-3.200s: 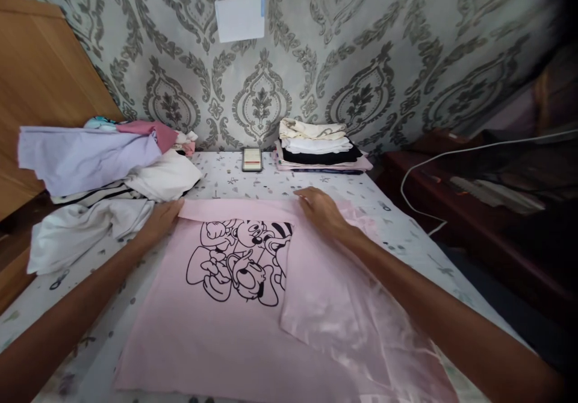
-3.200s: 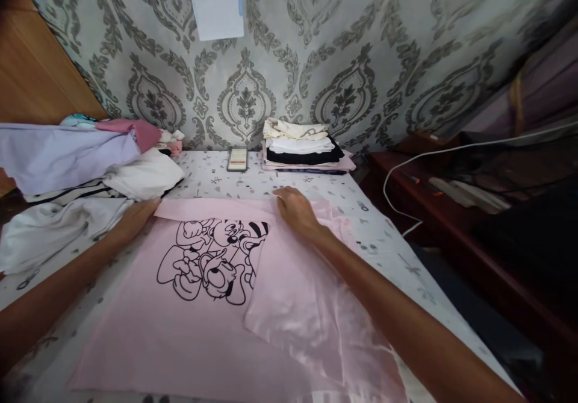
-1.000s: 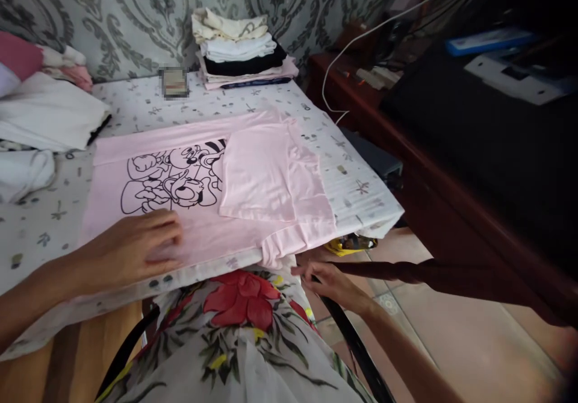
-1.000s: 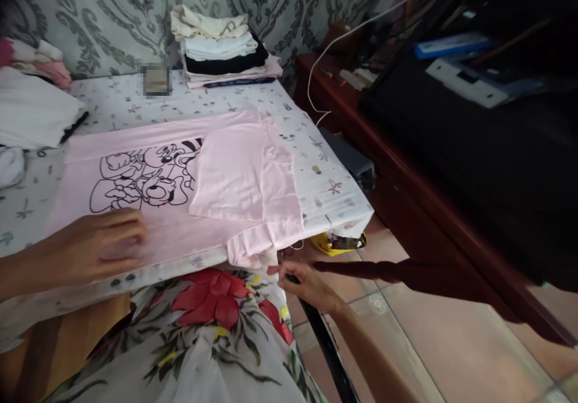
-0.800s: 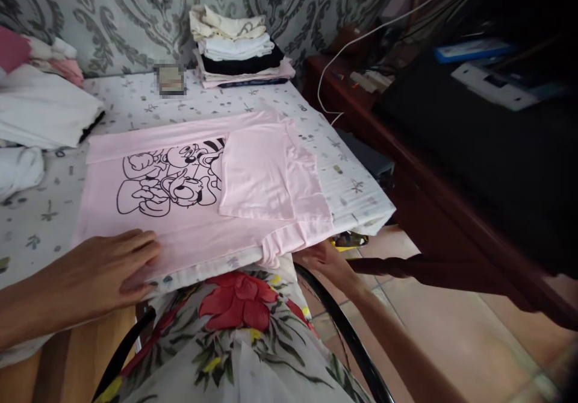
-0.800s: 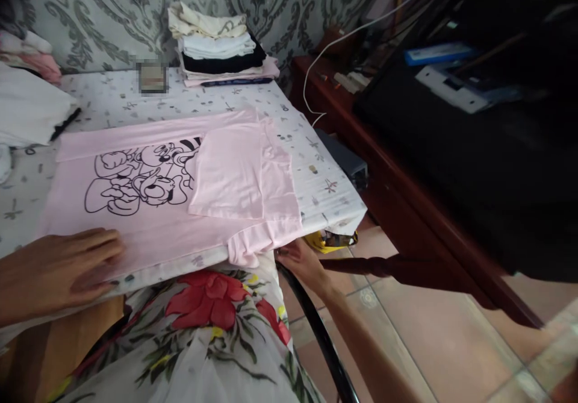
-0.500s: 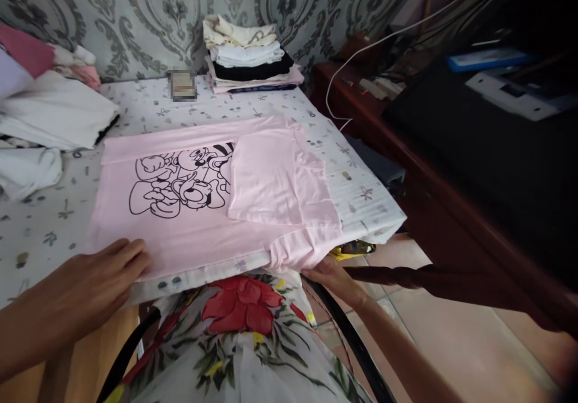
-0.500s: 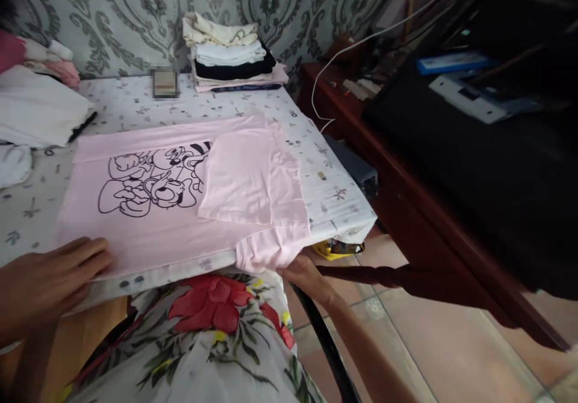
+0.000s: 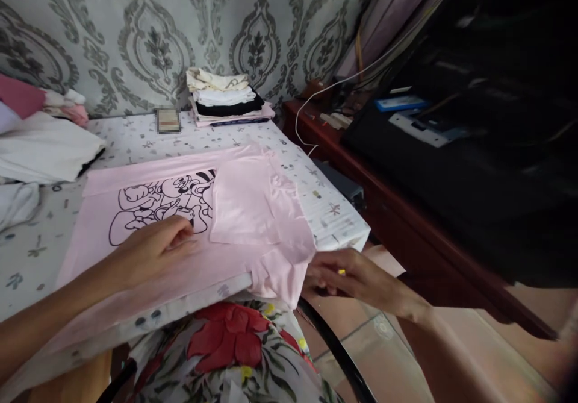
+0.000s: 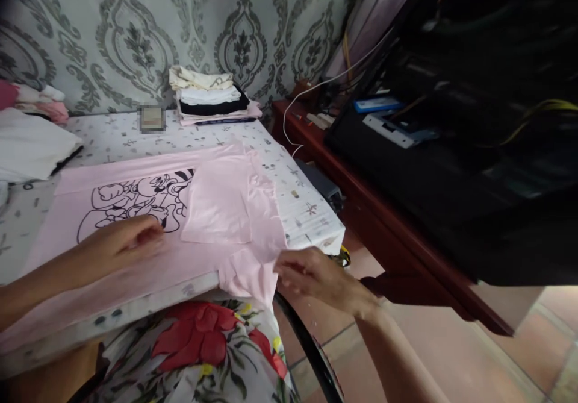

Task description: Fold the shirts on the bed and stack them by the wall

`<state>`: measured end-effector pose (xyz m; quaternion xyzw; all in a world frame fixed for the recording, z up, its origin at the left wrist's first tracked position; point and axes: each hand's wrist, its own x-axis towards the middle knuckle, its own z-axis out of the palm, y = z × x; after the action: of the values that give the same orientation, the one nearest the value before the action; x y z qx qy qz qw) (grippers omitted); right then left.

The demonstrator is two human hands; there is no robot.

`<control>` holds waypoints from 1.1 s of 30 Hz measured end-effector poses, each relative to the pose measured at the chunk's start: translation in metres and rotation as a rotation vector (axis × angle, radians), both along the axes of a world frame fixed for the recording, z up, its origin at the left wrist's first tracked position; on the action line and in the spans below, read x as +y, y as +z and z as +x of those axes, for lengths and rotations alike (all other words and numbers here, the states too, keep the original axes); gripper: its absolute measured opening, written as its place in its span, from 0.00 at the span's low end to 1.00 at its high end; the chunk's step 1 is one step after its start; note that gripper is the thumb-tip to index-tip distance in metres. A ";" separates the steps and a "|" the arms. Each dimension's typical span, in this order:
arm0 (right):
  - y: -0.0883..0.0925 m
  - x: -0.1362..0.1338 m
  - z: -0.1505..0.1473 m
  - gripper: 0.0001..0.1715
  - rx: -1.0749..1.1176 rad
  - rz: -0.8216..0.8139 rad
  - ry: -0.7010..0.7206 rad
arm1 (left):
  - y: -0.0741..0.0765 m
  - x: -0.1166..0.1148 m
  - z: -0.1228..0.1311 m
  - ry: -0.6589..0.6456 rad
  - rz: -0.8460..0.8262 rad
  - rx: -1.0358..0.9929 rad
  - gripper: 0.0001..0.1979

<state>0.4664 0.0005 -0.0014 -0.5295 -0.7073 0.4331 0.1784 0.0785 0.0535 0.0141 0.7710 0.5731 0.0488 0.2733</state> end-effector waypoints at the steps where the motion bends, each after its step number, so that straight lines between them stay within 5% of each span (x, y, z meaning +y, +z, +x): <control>1: 0.007 0.011 -0.006 0.18 -0.025 0.024 0.025 | -0.002 0.008 0.015 0.002 0.051 -0.018 0.17; 4: 0.010 0.042 -0.024 0.13 -0.257 0.324 0.039 | -0.006 0.019 0.044 -0.014 0.182 0.010 0.13; 7: -0.002 0.061 -0.032 0.21 -0.407 0.509 0.208 | -0.005 0.019 0.050 -0.090 0.189 0.072 0.14; 13: -0.010 0.071 -0.025 0.15 -0.438 0.582 0.415 | -0.006 0.021 0.046 -0.372 0.272 0.192 0.06; 20: -0.015 0.072 -0.028 0.16 -0.399 0.626 0.412 | -0.017 0.023 0.043 -0.540 0.467 0.280 0.12; 23: -0.018 0.072 -0.030 0.15 -0.279 0.612 0.373 | -0.014 0.025 0.041 -0.453 0.412 0.145 0.12; 27: -0.014 0.073 -0.035 0.10 -0.090 0.617 0.291 | -0.002 0.034 0.038 -0.173 0.239 -0.124 0.09; 33: -0.004 0.078 -0.044 0.07 0.073 0.503 0.282 | 0.006 0.042 0.038 0.235 -0.496 -0.710 0.11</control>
<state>0.4224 0.0783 -0.0050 -0.3492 -0.8522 0.2831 0.2675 0.1170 0.0953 0.0201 0.5473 0.5221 0.2022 0.6221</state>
